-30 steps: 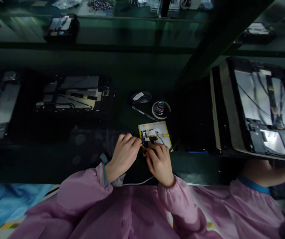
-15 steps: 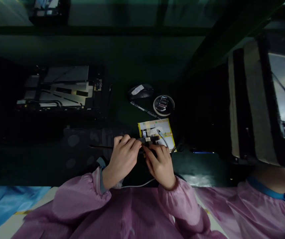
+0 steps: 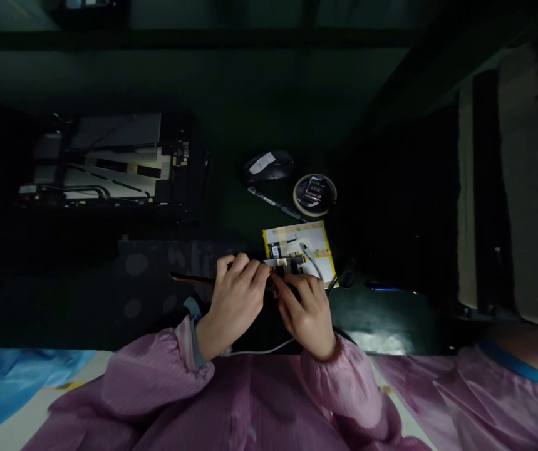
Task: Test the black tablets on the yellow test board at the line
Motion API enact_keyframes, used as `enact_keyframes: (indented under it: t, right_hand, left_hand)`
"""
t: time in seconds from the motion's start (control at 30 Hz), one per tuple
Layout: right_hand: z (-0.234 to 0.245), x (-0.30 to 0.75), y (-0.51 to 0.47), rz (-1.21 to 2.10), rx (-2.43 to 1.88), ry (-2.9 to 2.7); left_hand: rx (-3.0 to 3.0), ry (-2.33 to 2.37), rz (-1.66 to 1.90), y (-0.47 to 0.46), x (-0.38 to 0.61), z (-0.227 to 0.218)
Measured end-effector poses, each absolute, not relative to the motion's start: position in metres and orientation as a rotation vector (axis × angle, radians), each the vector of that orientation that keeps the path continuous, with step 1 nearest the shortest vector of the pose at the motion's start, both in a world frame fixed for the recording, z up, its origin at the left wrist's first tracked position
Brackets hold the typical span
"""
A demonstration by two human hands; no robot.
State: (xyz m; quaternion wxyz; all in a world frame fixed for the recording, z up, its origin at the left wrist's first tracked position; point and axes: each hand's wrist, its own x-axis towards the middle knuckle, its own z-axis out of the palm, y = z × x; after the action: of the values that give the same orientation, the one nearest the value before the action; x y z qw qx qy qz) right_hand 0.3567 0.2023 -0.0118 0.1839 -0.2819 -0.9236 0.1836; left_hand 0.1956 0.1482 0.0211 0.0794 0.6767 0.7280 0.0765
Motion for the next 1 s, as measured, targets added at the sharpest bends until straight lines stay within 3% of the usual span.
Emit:
enact_keyframes:
  t: [1.0]
  right_hand:
    - [-0.0084,0.3506,0.2008,0.524,-0.879,-2.615]
  left_hand:
    - [2.040,2.176,0.186,0.1474,0.1954,0.0241]
